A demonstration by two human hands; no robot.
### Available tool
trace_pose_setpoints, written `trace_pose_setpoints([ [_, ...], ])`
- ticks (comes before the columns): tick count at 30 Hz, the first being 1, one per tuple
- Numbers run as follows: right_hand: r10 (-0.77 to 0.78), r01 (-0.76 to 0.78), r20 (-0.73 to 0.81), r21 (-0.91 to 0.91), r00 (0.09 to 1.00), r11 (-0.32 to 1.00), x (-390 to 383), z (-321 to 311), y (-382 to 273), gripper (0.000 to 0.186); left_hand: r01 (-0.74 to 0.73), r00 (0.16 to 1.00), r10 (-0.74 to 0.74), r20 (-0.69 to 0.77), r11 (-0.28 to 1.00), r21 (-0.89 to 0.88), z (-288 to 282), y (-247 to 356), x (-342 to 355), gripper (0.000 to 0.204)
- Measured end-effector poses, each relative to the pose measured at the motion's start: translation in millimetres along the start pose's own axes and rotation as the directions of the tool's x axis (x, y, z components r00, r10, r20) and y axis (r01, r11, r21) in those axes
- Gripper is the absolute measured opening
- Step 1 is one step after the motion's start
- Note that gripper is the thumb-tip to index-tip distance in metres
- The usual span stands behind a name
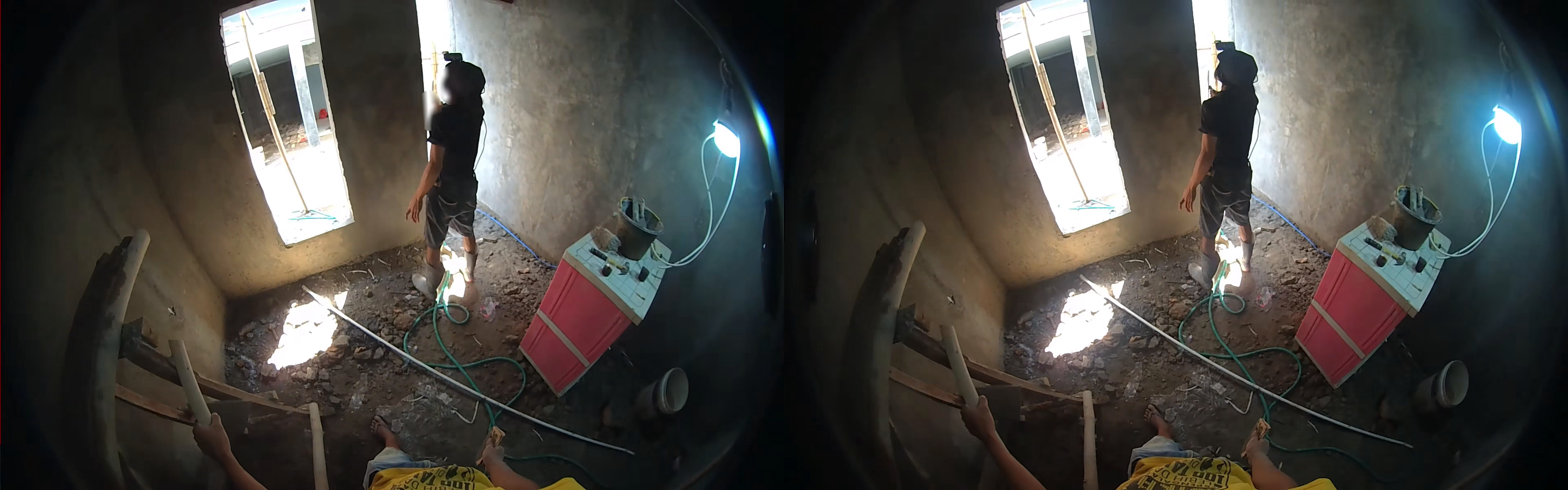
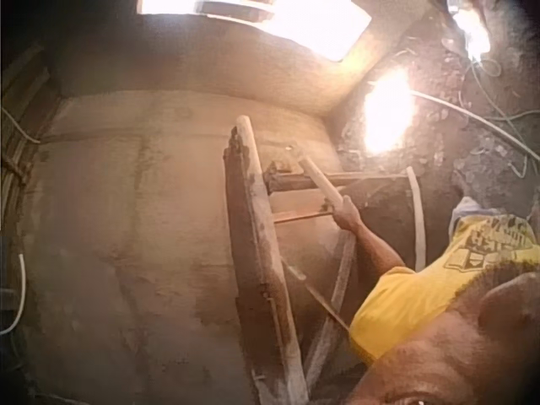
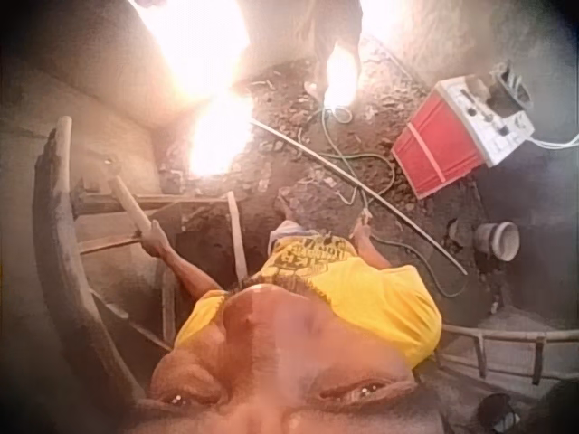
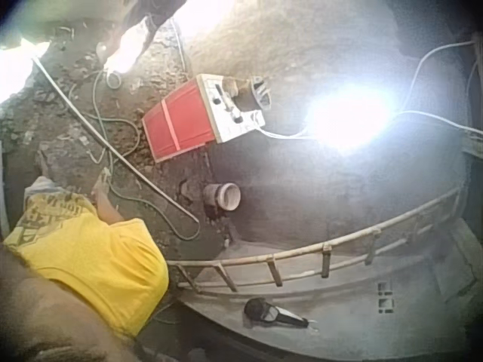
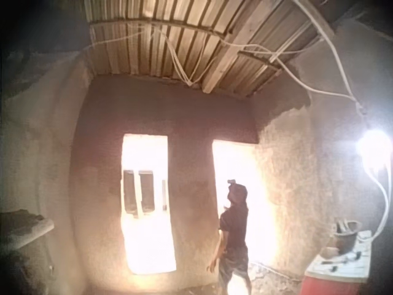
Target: The person smooths the edges of a doorway opening with a hand tool, gathers material from a bucket on the ground, and applies the mixture along the wall corner.
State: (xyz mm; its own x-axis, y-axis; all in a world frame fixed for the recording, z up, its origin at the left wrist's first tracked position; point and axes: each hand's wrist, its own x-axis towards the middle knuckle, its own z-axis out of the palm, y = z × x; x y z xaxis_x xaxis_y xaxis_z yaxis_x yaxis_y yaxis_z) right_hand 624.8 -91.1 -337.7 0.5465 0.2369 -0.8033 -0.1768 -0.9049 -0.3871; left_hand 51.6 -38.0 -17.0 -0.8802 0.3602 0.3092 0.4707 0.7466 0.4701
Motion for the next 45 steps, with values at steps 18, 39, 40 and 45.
trace_pose_setpoints([
  [18, 0.192, -0.191, 0.008, -0.041, 0.981, 0.981, -13, -8, -19, 0.051, 0.010, 1.000, -0.010, -0.014, 1.000, -0.014, -1, 1, -1, 0.050],
  [39, 0.158, -0.153, 0.041, -0.110, 0.987, 0.982, 41, 21, 1, 0.049, 0.042, 0.999, -0.043, 0.019, 0.999, 0.035, -1, -8, 2, 0.066],
  [40, 0.159, -0.154, 0.045, -0.111, 0.986, 0.982, 61, 24, 10, 0.049, 0.028, 0.999, -0.029, 0.024, 0.999, 0.017, 0, -2, -1, 0.063],
  [45, 0.162, -0.153, 0.062, -0.131, 0.985, 0.979, 104, 34, 33, 0.049, -0.031, 0.998, 0.031, -0.051, 1.000, -0.002, 6, 6, -5, 0.060],
])
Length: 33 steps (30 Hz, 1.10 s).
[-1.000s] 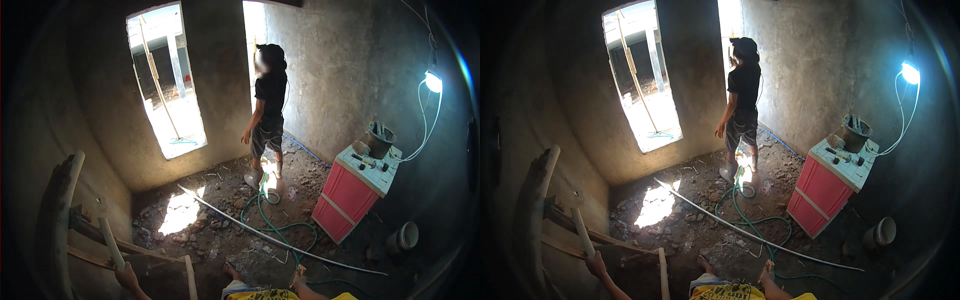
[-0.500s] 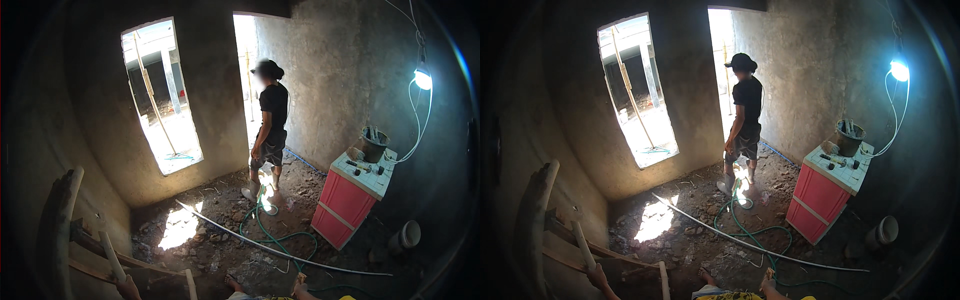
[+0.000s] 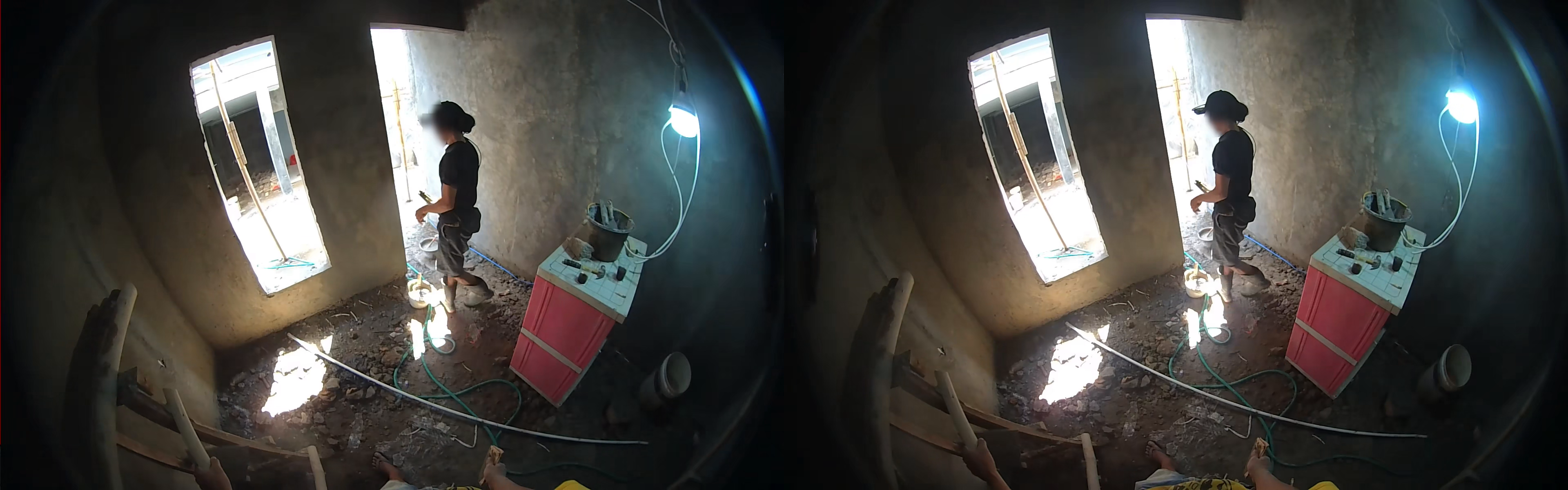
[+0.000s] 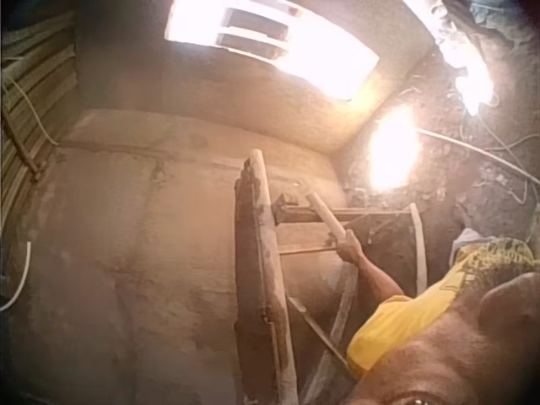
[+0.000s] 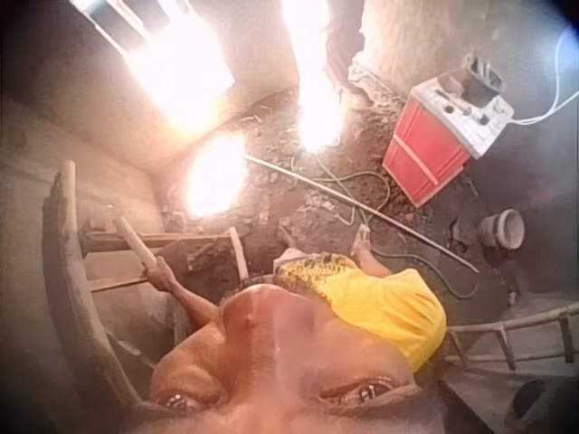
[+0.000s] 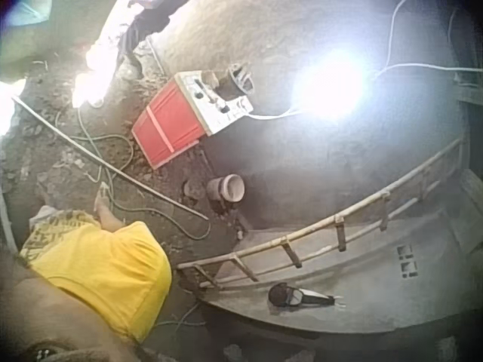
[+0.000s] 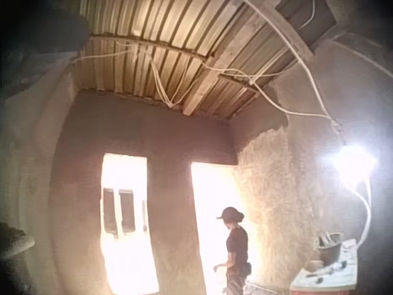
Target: The person smooths the edges of a doorway opening with a hand tool, gathers material from a bucket on the ground, and applies the mixture along the wall corner.
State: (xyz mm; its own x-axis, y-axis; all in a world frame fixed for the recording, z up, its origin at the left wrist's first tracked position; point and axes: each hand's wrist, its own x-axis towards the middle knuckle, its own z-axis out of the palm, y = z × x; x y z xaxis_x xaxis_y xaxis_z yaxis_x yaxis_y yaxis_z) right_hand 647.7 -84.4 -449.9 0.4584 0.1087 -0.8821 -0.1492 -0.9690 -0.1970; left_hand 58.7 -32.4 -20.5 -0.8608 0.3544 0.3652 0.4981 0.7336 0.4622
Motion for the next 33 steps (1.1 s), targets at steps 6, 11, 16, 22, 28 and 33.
trace_pose_setpoints([
  [6, 0.053, -0.042, -0.097, 0.114, 0.994, 0.993, -129, -31, -33, 0.052, 0.006, 0.999, -0.006, 0.036, 1.000, -0.022, -25, 6, -8, 0.059],
  [11, 0.094, -0.090, -0.011, 0.177, 0.996, 0.980, -113, -33, -29, 0.044, -0.066, 0.997, 0.069, 0.044, 0.996, -0.067, -18, 0, -3, 0.058],
  [16, 0.031, -0.030, -0.012, 0.117, 0.999, 0.993, -125, -33, -27, 0.051, -0.015, 1.000, 0.015, 0.014, 0.998, 0.064, -13, -4, 1, 0.052],
  [22, 0.057, -0.057, 0.002, 0.107, 0.998, 0.993, -120, -30, -27, 0.052, -0.067, 0.998, 0.067, -0.006, 0.996, -0.050, -31, 12, -12, 0.053],
  [28, 0.056, -0.056, -0.002, 0.103, 0.998, 0.993, -114, -32, -32, 0.052, -0.043, 0.995, 0.047, 0.091, 0.998, -0.044, -9, -10, 5, 0.053],
  [33, 0.055, -0.055, -0.001, 0.102, 0.998, 0.993, -111, -34, -35, 0.053, -0.087, 0.995, 0.086, -0.044, 0.996, -0.019, -8, -5, -2, 0.053],
])
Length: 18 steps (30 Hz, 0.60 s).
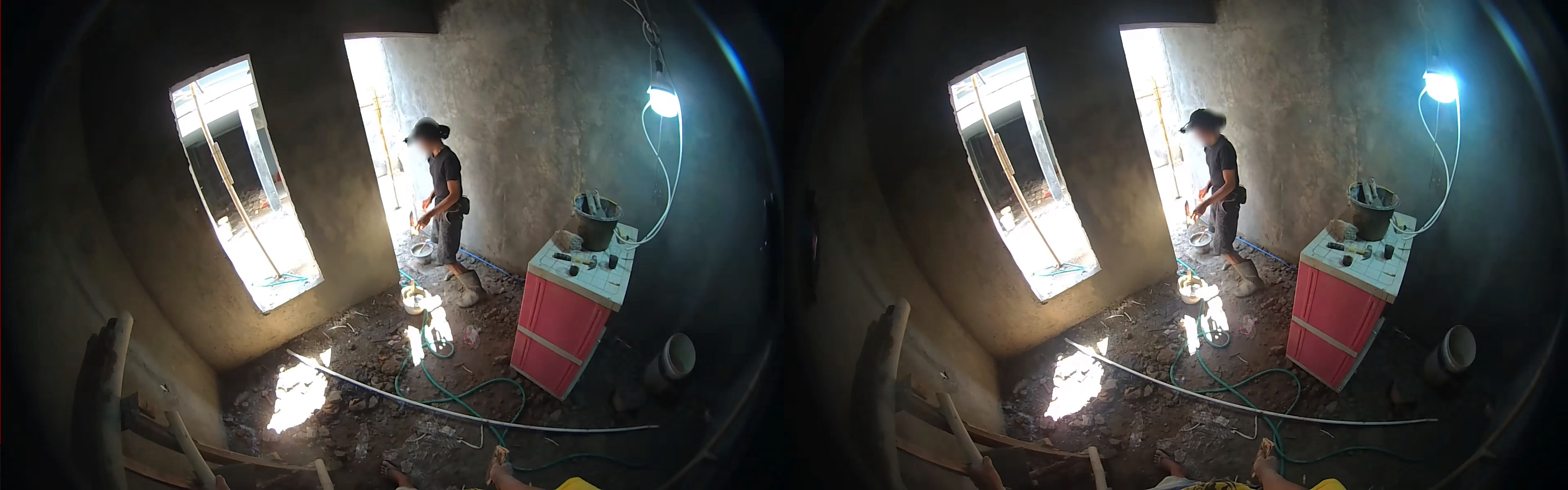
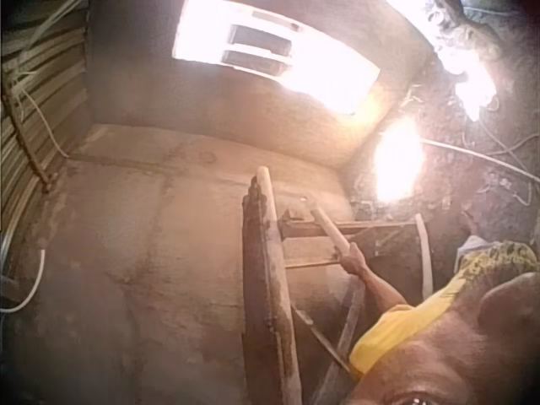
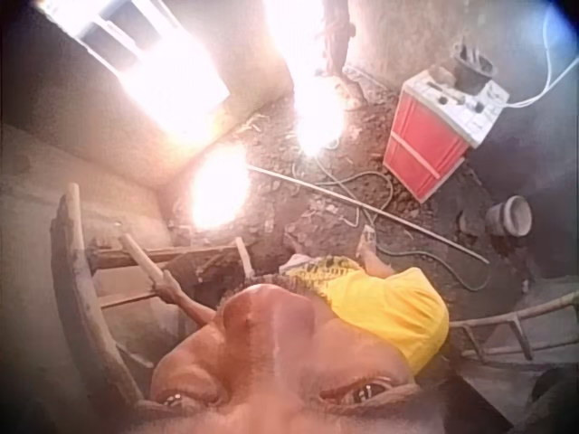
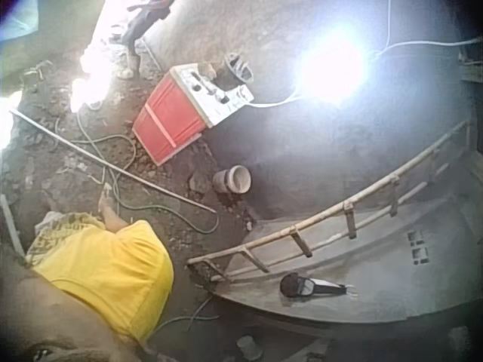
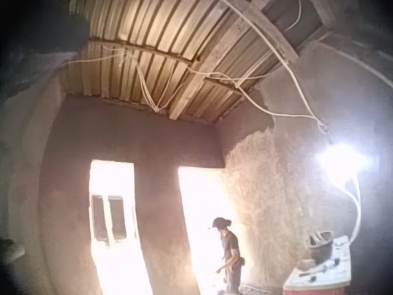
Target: The person smooths the edges of a doorway opening with a hand tool, gathers material from a bucket on the ground, and applies the mixture along the wall corner.
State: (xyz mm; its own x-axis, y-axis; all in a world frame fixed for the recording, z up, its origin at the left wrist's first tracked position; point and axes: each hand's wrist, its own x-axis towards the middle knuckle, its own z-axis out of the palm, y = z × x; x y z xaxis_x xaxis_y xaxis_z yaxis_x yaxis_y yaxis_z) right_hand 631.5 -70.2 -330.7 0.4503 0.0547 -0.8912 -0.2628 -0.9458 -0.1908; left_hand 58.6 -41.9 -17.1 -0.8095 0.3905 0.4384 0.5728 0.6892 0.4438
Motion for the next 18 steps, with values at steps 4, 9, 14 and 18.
trace_pose_setpoints([
  [4, 0.012, -0.012, -0.007, -0.002, 1.000, 1.000, 6, 1, 2, 0.053, 0.019, 0.999, -0.019, 0.034, 1.000, -0.022, -4, 1, -1, 0.052],
  [9, 0.017, -0.017, -0.006, 0.004, 1.000, 1.000, 19, 5, 14, 0.053, 0.014, 1.000, -0.014, 0.004, 1.000, 0.012, -2, -2, 1, 0.051],
  [14, -0.083, 0.083, 0.013, -0.034, 0.996, 0.996, 5, 0, 15, 0.053, -0.008, 1.000, 0.009, 0.029, 1.000, -0.021, -4, -1, 2, 0.050],
  [18, -0.255, 0.256, -0.030, 0.105, 0.967, 0.961, -67, -14, 7, 0.055, 0.190, 0.981, -0.194, 0.019, 0.974, 0.125, 9, -4, 4, 0.052],
])
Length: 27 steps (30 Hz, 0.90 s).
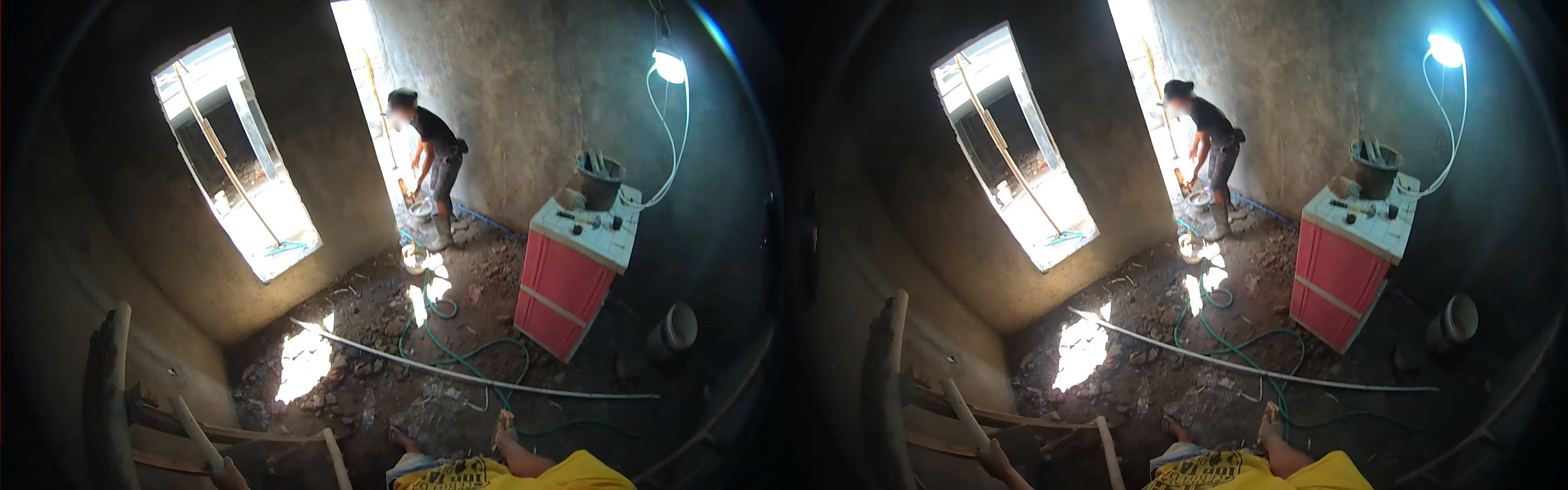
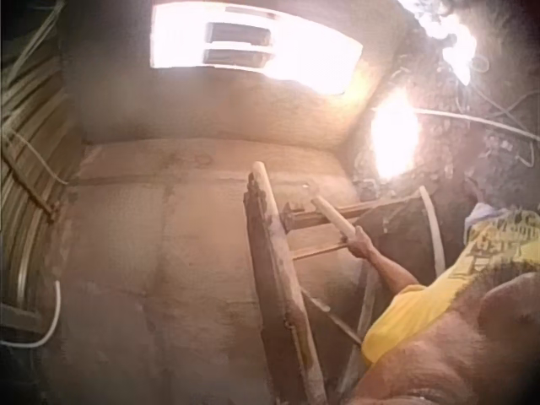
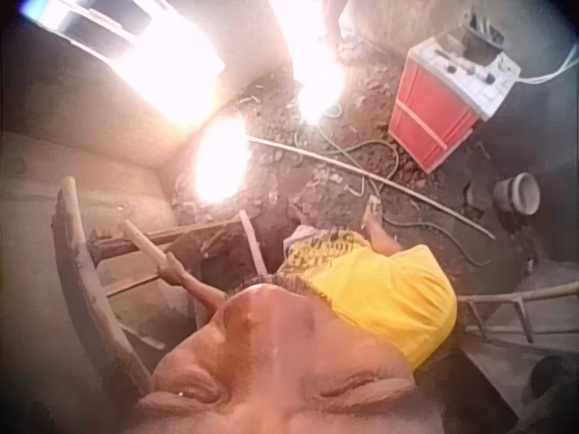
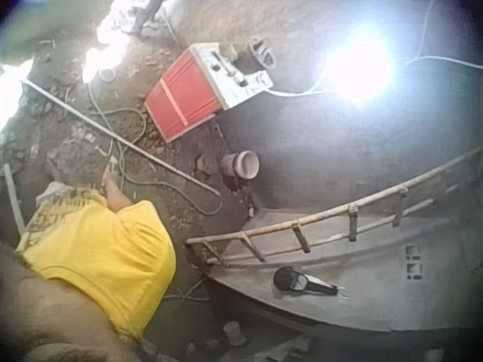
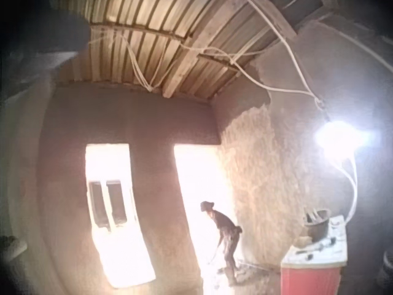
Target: The person smooths the edges of a doorway opening with a hand tool, gathers material from a bucket on the ground, and applies the mixture along the wall corner.
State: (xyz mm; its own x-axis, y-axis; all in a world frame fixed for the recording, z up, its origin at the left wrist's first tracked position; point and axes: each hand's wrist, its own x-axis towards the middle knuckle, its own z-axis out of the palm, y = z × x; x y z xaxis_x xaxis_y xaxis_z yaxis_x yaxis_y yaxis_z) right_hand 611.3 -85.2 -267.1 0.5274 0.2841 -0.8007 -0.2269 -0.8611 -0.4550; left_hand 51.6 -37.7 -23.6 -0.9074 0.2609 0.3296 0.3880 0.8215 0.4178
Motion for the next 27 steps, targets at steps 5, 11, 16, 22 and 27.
trace_pose_setpoints([
  [5, 0.025, -0.024, 0.085, -0.020, 0.996, 1.000, 17, -5, 6, 0.057, -0.091, 0.994, 0.097, 0.047, 0.988, -0.124, -9, 7, -5, 0.050],
  [11, 0.008, -0.008, 0.013, -0.040, 1.000, 0.999, 49, 9, 35, 0.061, -0.084, 0.996, 0.086, 0.007, 0.988, -0.126, -12, 13, -11, 0.050],
  [16, 0.014, -0.014, 0.058, -0.013, 0.998, 1.000, 50, 10, 34, 0.062, -0.040, 0.995, 0.051, 0.081, 0.991, -0.130, -12, 8, -7, 0.050],
  [22, 0.016, -0.017, 0.055, 0.009, 0.998, 1.000, 50, 8, 37, 0.062, -0.072, 0.996, 0.075, 0.039, 0.995, -0.062, 2, 9, 2, 0.050],
  [27, 0.037, -0.039, 0.062, 0.020, 0.997, 0.999, 36, 6, 26, 0.063, -0.058, 0.994, 0.064, 0.089, 0.996, -0.068, -2, 5, 4, 0.050],
])
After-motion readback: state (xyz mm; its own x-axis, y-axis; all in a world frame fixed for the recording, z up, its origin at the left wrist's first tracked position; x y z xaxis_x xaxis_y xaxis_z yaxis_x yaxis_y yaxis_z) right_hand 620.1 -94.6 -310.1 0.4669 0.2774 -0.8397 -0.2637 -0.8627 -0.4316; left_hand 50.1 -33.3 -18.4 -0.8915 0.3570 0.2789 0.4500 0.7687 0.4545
